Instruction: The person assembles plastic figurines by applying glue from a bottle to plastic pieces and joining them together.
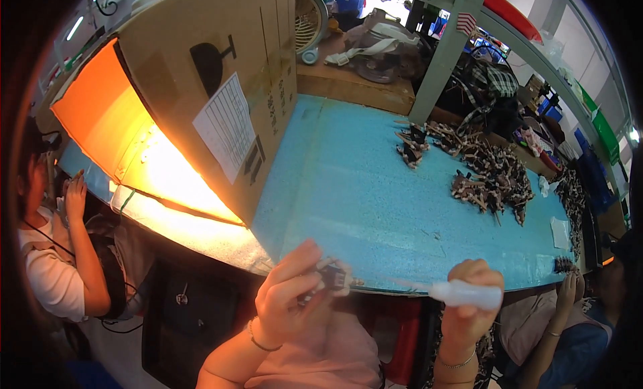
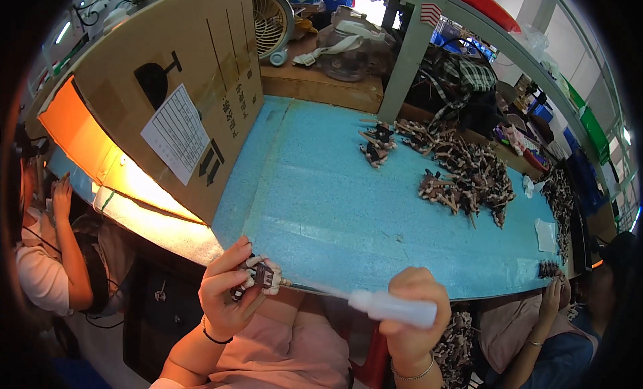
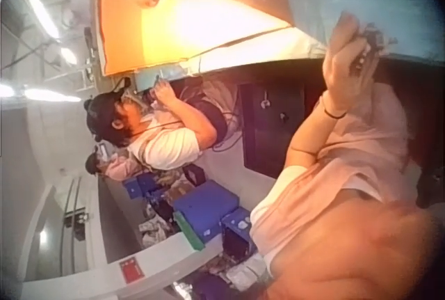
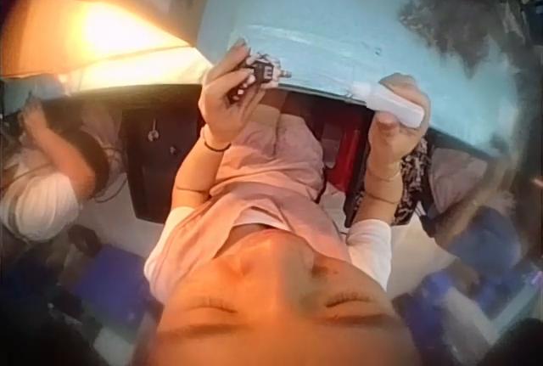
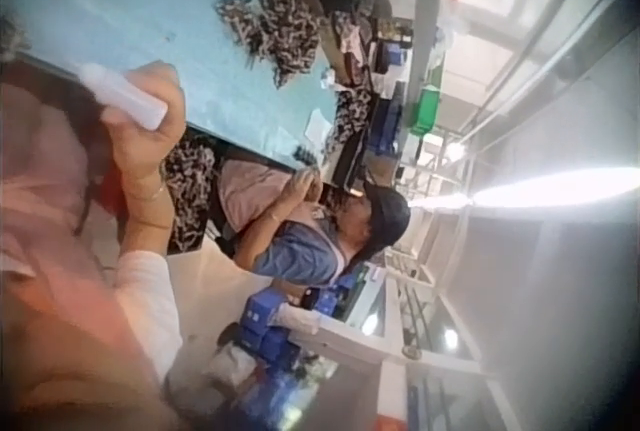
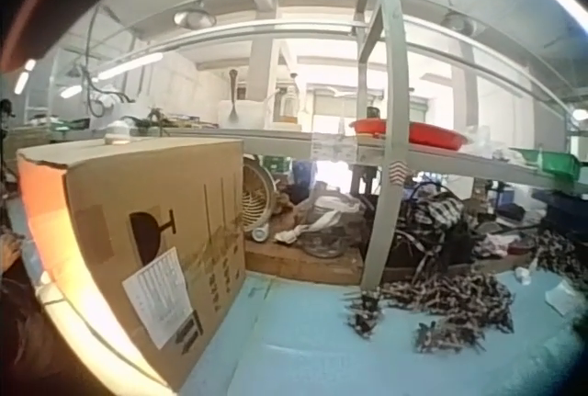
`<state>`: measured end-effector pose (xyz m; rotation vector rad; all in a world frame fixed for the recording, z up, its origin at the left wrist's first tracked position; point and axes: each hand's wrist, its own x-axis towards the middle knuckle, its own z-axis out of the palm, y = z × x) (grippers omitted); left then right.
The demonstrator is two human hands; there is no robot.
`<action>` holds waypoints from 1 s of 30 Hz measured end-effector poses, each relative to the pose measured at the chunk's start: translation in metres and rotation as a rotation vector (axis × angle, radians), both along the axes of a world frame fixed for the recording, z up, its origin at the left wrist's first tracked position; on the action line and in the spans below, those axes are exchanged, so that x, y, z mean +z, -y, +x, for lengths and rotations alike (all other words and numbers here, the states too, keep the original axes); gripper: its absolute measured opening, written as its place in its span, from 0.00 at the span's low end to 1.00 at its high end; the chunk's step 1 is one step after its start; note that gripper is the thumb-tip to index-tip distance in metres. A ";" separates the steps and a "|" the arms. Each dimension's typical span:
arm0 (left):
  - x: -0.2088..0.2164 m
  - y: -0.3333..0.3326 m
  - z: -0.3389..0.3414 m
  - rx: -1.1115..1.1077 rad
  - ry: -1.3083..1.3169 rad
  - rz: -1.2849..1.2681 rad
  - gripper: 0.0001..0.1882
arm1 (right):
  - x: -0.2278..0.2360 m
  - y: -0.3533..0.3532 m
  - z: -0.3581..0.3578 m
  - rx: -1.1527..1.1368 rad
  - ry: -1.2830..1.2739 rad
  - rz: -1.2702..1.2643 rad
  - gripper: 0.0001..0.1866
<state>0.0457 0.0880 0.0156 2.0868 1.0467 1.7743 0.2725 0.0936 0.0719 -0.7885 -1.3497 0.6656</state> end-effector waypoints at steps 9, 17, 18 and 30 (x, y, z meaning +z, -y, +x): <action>0.001 0.006 0.006 0.049 -0.115 0.059 0.26 | 0.010 0.031 -0.005 -0.168 0.465 0.334 0.26; -0.002 0.006 0.002 0.042 -0.134 0.049 0.26 | 0.005 0.033 0.006 -0.087 0.528 0.294 0.26; -0.002 0.006 0.002 0.046 -0.135 0.046 0.26 | 0.003 0.033 0.006 -0.099 0.520 0.262 0.26; 0.001 0.007 0.003 0.064 -0.121 0.039 0.27 | 0.008 0.033 0.002 -0.026 0.524 0.214 0.25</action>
